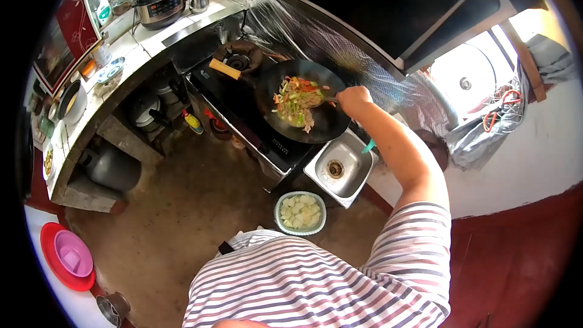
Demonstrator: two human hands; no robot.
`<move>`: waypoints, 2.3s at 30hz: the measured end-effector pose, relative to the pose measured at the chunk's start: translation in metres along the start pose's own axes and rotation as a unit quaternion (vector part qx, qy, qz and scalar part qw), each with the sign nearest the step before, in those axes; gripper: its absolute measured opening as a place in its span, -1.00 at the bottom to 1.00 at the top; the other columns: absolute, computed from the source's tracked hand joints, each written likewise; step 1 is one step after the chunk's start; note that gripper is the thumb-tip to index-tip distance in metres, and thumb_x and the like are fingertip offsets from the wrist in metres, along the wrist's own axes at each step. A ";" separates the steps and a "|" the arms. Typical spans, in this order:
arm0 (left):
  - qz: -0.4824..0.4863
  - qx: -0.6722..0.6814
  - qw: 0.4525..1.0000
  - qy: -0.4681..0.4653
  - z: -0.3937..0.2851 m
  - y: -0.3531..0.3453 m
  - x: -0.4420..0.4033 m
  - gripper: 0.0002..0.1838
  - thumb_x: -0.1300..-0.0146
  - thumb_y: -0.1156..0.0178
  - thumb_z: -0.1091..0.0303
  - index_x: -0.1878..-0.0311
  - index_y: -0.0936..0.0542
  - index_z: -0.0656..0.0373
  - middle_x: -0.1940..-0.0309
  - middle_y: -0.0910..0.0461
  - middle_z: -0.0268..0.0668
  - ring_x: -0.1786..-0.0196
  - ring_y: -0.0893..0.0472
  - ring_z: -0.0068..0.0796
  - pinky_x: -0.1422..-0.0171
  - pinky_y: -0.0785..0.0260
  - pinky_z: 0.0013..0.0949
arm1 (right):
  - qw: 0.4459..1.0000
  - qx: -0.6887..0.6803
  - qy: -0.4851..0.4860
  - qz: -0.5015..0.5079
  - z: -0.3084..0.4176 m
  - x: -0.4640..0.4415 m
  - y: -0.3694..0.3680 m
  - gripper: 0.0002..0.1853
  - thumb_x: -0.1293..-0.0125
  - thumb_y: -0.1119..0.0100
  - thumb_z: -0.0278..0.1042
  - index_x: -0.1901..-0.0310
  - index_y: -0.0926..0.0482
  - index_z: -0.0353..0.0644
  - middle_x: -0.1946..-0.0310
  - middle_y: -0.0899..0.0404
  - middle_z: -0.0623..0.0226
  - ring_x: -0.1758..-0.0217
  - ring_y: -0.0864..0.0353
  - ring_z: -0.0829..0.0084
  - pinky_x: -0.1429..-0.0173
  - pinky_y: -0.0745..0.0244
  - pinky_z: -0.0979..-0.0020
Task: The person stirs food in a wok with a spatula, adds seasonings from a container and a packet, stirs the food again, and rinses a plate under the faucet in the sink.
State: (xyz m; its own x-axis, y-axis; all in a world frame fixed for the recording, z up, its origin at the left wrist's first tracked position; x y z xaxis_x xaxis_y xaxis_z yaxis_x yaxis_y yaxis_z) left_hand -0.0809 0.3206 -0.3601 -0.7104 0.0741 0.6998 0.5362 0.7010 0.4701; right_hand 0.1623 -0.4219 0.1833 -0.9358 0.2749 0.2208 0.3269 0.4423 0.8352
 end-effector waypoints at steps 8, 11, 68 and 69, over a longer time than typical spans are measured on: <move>-0.007 -0.062 0.996 -0.059 -0.006 -0.006 -0.020 -0.62 -0.25 0.04 0.07 0.27 -0.55 0.23 0.39 -0.54 -0.11 0.32 -0.50 -0.11 0.24 -0.34 -0.17 | 0.994 0.081 0.022 0.066 -0.039 0.052 0.010 -0.76 -0.11 0.01 -0.34 0.17 -0.54 0.08 0.41 -0.60 0.31 0.27 -0.61 0.25 0.26 -0.47 0.27; -0.041 -0.075 0.995 -0.049 -0.026 0.001 -0.021 -0.58 -0.23 0.02 0.01 0.27 -0.56 0.23 0.39 -0.55 -0.02 0.31 -0.53 -0.02 0.24 -0.35 -0.12 | 0.996 0.072 -0.023 0.046 -0.059 0.038 -0.027 -0.76 -0.09 -0.03 -0.36 0.17 -0.52 0.09 0.42 -0.60 0.32 0.29 -0.61 0.25 0.28 -0.46 0.27; -0.083 -0.041 0.995 -0.025 -0.094 0.047 -0.012 -0.65 -0.18 -0.02 0.08 0.38 -0.52 0.24 0.51 -0.55 -0.01 0.37 -0.57 -0.09 0.31 -0.35 -0.14 | 0.980 -0.186 -0.060 0.047 0.034 0.012 -0.044 -0.70 -0.09 0.00 -0.39 0.09 -0.43 -0.19 0.39 -0.57 0.03 0.26 -0.58 0.09 0.22 -0.49 0.20; -0.093 -0.052 0.994 -0.024 -0.092 0.050 -0.008 -0.65 -0.18 -0.02 0.08 0.38 -0.52 0.23 0.52 -0.55 -0.01 0.38 -0.57 -0.09 0.31 -0.35 -0.14 | 0.956 -0.282 -0.079 -0.020 0.016 0.015 -0.050 -0.72 -0.08 0.01 -0.37 0.13 -0.46 -0.17 0.36 -0.56 -0.01 0.22 -0.56 0.04 0.22 -0.47 0.18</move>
State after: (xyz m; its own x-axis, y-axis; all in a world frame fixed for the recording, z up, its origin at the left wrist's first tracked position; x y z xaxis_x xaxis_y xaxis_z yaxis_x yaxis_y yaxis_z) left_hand -0.0067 0.2894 -0.2927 -0.8208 -0.0143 0.5711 0.4366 0.6290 0.6432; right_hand 0.1343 -0.4266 0.1364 -0.8997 0.4129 0.1416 0.1271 -0.0626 0.9899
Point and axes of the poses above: each hand's wrist, its own x-axis away from the middle knuckle, its own y-axis out of the back of the hand, z = x × y, the point moved 8 cm from there along -x, towards the middle knuckle
